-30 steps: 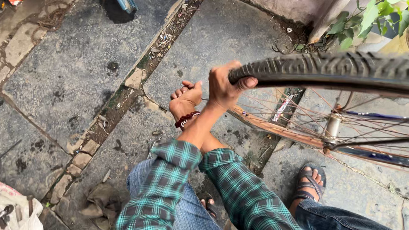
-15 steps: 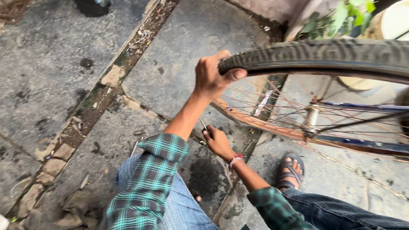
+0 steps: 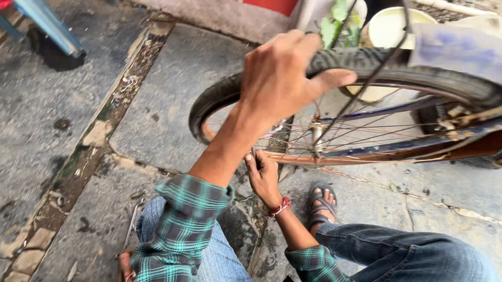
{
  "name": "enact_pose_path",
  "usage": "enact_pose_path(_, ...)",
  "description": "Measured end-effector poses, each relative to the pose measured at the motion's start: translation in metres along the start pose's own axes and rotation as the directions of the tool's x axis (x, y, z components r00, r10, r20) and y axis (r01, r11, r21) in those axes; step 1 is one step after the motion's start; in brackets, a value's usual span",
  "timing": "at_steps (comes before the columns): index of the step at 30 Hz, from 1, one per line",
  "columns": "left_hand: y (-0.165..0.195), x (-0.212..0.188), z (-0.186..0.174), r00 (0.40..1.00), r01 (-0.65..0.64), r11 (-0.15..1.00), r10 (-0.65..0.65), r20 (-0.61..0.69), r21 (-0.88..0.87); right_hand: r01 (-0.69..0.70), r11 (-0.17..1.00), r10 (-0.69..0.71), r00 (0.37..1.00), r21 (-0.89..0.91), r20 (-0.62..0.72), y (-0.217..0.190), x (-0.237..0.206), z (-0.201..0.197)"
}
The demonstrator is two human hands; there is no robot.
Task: The person removes a bicycle tire from the rim, then uses a spoke wrench to adjust the spokes. The person also handles a small metal valve stem and a tube of glue.
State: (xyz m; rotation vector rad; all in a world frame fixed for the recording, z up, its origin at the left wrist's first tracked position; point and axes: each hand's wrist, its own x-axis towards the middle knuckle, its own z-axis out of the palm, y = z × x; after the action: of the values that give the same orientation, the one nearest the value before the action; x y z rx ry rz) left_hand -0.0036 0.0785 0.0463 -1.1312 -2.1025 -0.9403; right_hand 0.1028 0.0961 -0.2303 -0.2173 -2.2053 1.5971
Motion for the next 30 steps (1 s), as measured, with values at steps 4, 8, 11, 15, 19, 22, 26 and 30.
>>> enact_pose_path(4, 0.0, 0.003, 0.007, 0.997, 0.067, 0.993, -0.069, 0.016, 0.095, 0.003, 1.0, -0.002, 1.0, 0.024, -0.022, 0.003, -0.002, -0.01)
enact_pose_path(8, 0.001, 0.007, 0.012, 0.99, 0.115, 0.976, -0.127, 0.055, 0.185, 0.095, 0.995, -0.094, 0.994, 0.032, -0.047, -0.013, -0.012, -0.019)
enact_pose_path(11, 0.004, 0.004, 0.006, 0.997, -0.065, 0.994, 0.069, -0.046, 0.088, 0.332, 0.94, -0.327, 0.942, 0.073, -0.078, -0.029, -0.022, -0.032)
enact_pose_path(15, 0.013, -0.011, 0.003, 0.977, -0.146, 0.971, 0.172, -0.128, 0.188, 0.318, 0.942, -0.305, 0.944, 0.107, -0.126, -0.039, -0.03, -0.043)
enact_pose_path(19, 0.022, -0.02, 0.007, 0.945, -0.162, 0.958, 0.22, -0.241, 0.239, 0.152, 0.984, -0.14, 0.983, 0.095, -0.117, -0.038, -0.034, -0.041)
enact_pose_path(22, 0.022, -0.018, 0.002, 0.921, -0.211, 0.952, 0.27, -0.283, 0.22, 0.085, 0.987, -0.068, 0.989, 0.133, -0.13, -0.035, -0.034, -0.037)
enact_pose_path(26, 0.02, -0.011, -0.002, 0.949, -0.197, 0.961, 0.237, -0.21, 0.197, 0.306, 0.952, -0.292, 0.931, 0.029, -0.219, -0.026, -0.032, -0.032)
enact_pose_path(30, 0.003, -0.008, 0.001, 0.941, -0.272, 0.949, 0.297, -0.16, 0.161, 0.492, 0.852, -0.523, 0.782, -0.178, -0.339, -0.014, -0.022, -0.027)
